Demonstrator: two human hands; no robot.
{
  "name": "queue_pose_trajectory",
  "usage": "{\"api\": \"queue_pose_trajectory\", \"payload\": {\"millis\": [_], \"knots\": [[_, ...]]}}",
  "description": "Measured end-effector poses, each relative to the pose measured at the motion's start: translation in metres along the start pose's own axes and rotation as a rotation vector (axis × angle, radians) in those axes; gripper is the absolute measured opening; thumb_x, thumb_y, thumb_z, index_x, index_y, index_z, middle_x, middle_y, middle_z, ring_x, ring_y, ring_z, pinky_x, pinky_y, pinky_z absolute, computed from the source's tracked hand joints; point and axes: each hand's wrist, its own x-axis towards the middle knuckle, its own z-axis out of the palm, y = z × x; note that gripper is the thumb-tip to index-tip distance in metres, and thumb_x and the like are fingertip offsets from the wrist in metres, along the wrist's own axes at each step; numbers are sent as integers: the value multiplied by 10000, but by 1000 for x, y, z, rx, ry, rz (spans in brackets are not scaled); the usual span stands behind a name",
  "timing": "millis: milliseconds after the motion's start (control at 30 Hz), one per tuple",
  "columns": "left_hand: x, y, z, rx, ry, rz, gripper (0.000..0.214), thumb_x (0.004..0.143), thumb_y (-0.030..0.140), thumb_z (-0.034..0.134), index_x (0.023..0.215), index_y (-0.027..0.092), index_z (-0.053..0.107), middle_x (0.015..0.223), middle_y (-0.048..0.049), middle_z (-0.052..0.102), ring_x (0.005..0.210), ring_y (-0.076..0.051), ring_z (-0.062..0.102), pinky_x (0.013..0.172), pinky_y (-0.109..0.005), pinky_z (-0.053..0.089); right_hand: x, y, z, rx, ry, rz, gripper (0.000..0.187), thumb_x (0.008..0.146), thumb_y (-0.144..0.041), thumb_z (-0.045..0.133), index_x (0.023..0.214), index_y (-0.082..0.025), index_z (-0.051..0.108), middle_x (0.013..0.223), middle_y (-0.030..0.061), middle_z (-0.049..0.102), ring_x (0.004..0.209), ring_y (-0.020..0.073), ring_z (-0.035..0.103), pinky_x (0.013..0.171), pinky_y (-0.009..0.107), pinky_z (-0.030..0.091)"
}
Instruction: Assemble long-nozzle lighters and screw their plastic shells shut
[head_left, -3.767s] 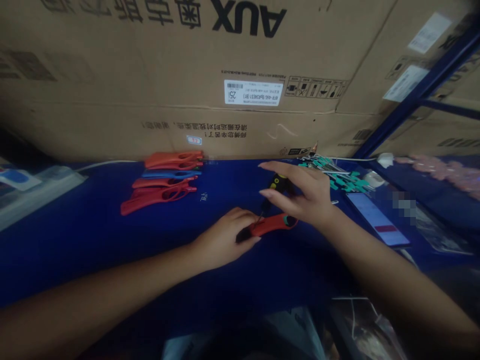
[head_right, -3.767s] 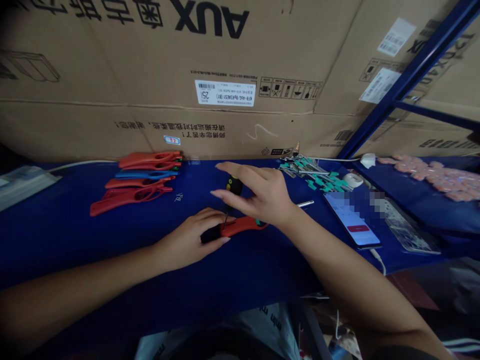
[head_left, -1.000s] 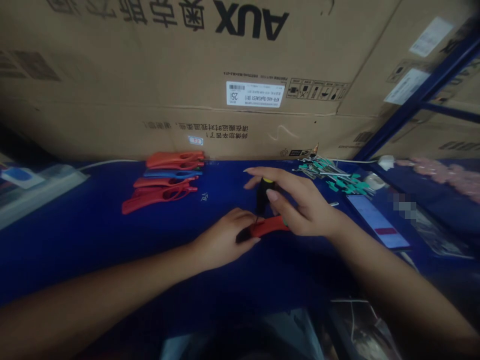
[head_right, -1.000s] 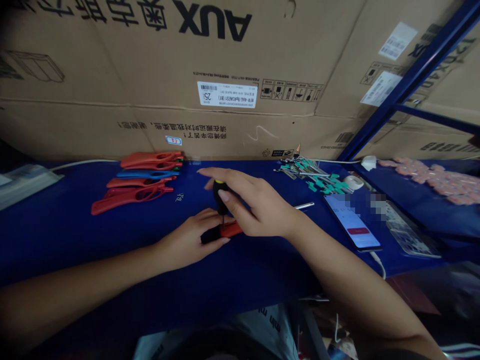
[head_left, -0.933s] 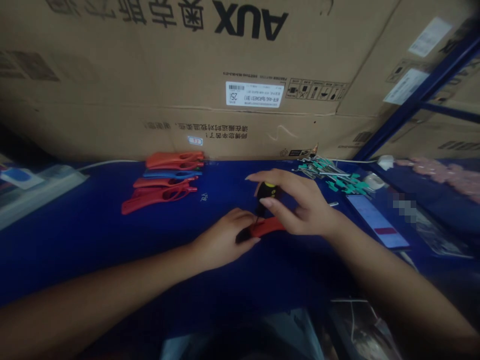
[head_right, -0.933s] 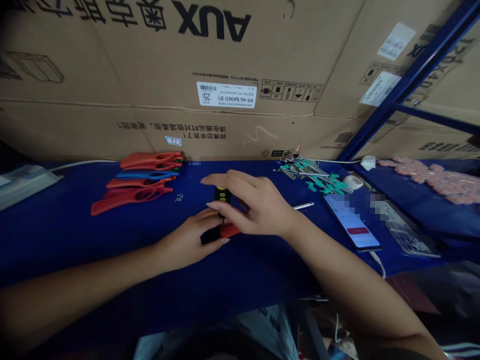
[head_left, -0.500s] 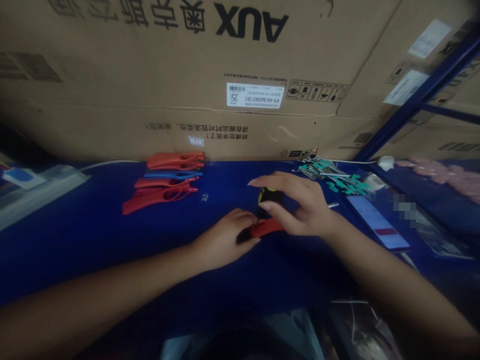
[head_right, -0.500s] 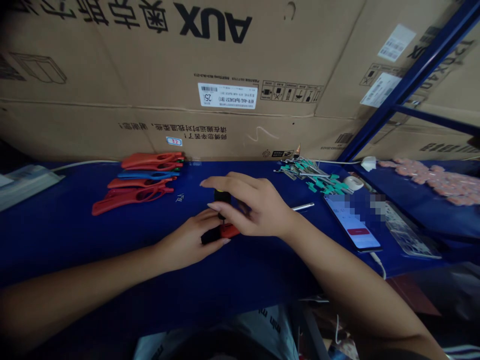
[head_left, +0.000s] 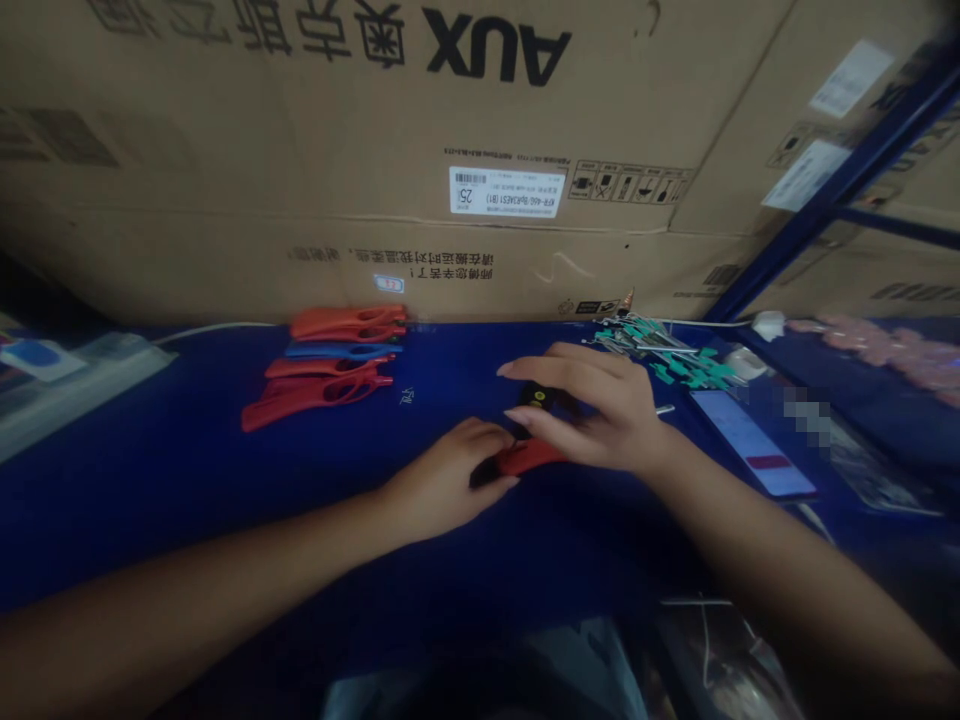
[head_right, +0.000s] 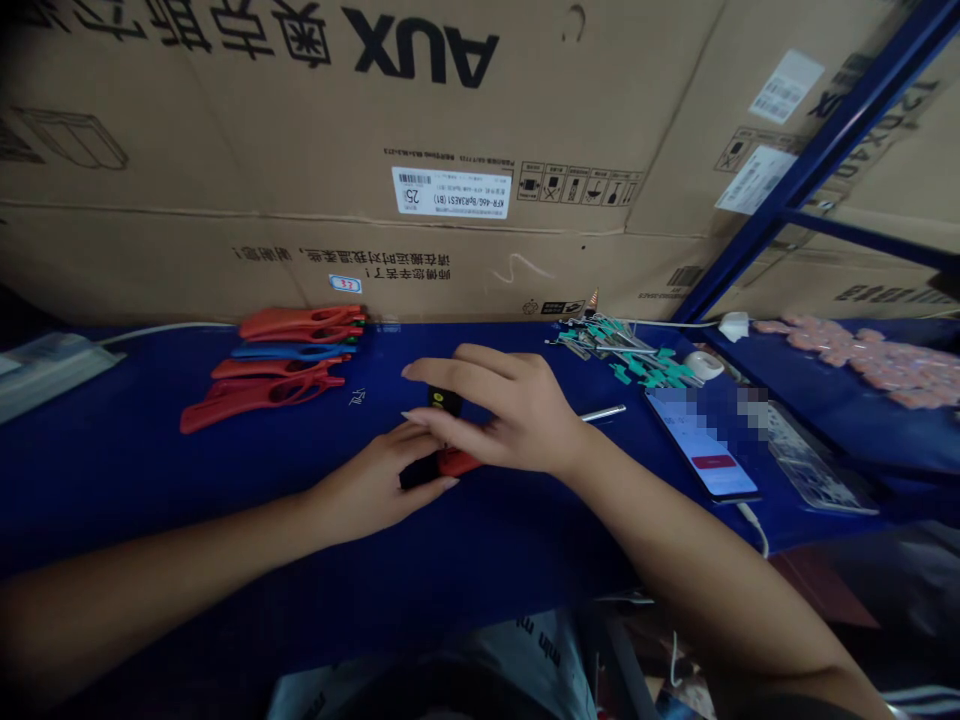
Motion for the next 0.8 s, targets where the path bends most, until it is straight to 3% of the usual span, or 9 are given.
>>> {"api": "queue_pose_trajectory", "payload": {"millis": [67, 133, 200, 300, 367, 500, 567, 700, 800], "knots": [[0, 0, 0, -4, 8, 6, 276, 914, 254, 667, 1185, 211, 635, 1150, -80, 685, 1090, -252, 635, 990, -444, 519, 1, -1, -1, -28, -1, -5, 277, 960, -269, 595, 1212, -181, 670, 1002, 81, 749, 855, 174, 712, 752, 284, 593], [1, 1, -1, -3, 20, 14, 248, 913, 255, 670, 1155, 206, 647, 1099, -73, 693, 1038, -239, 647, 962, -420, 532, 3, -3, -2, 114, -77, 70, 333, 1011, -216, 457, 1295, -171, 625, 1147, 110, 724, 1004, 185, 702, 845, 313, 589], [1, 2, -1, 2, 22, 15, 232, 910, 255, 674, 1133, 197, 657, 1071, -76, 698, 1020, -242, 651, 946, -416, 537, 5, -4, -3, 271, -138, 138, 349, 1024, -189, 413, 1313, -165, 607, 1125, 106, 722, 996, 170, 697, 835, 303, 586], [2, 2, -1, -4, 9, 4, 253, 905, 241, 675, 1151, 189, 653, 1116, -89, 699, 1059, -255, 647, 961, -427, 530, 4, -3, -1, 200, -52, 80, 241, 959, -253, 620, 1172, -151, 664, 901, 61, 721, 801, 149, 683, 709, 259, 571], [2, 2, -1, -13, 10, 3, 276, 903, 241, 676, 1173, 192, 645, 1146, -90, 696, 1072, -255, 647, 970, -429, 527, 3, -2, 1, 58, 8, 13, 251, 897, -282, 716, 1106, -149, 674, 880, 62, 719, 782, 160, 677, 694, 263, 565], [2, 2, -1, -19, 29, 28, 298, 907, 231, 672, 1201, 196, 638, 1127, -85, 701, 1085, -252, 644, 992, -435, 515, 3, -3, -1, 219, -175, 128, 329, 1011, -191, 476, 1329, -156, 552, 1231, 131, 675, 1113, 190, 652, 815, 284, 579], [2, 2, -1, -19, 24, 32, 284, 912, 223, 664, 1194, 202, 643, 1111, -79, 705, 1086, -252, 644, 994, -432, 513, 4, -4, -1, 347, -228, 189, 360, 1022, -175, 442, 1375, -149, 508, 1237, 129, 665, 1081, 163, 663, 792, 255, 580], [2, 1, -1, -15, 16, 27, 292, 910, 231, 665, 1199, 201, 637, 1136, -80, 704, 1063, -251, 649, 962, -427, 526, 1, -2, 1, 104, -108, 107, 311, 927, -335, 683, 1183, -167, 627, 972, 67, 712, 824, 156, 682, 720, 259, 569], [2, 2, -1, -17, 10, 17, 322, 908, 230, 673, 1224, 186, 630, 1136, -84, 702, 1059, -244, 641, 971, -426, 520, 1, 0, 0, 35, -108, 102, 278, 958, -336, 635, 1180, -169, 621, 1047, 89, 716, 944, 187, 689, 822, 300, 571]]}}
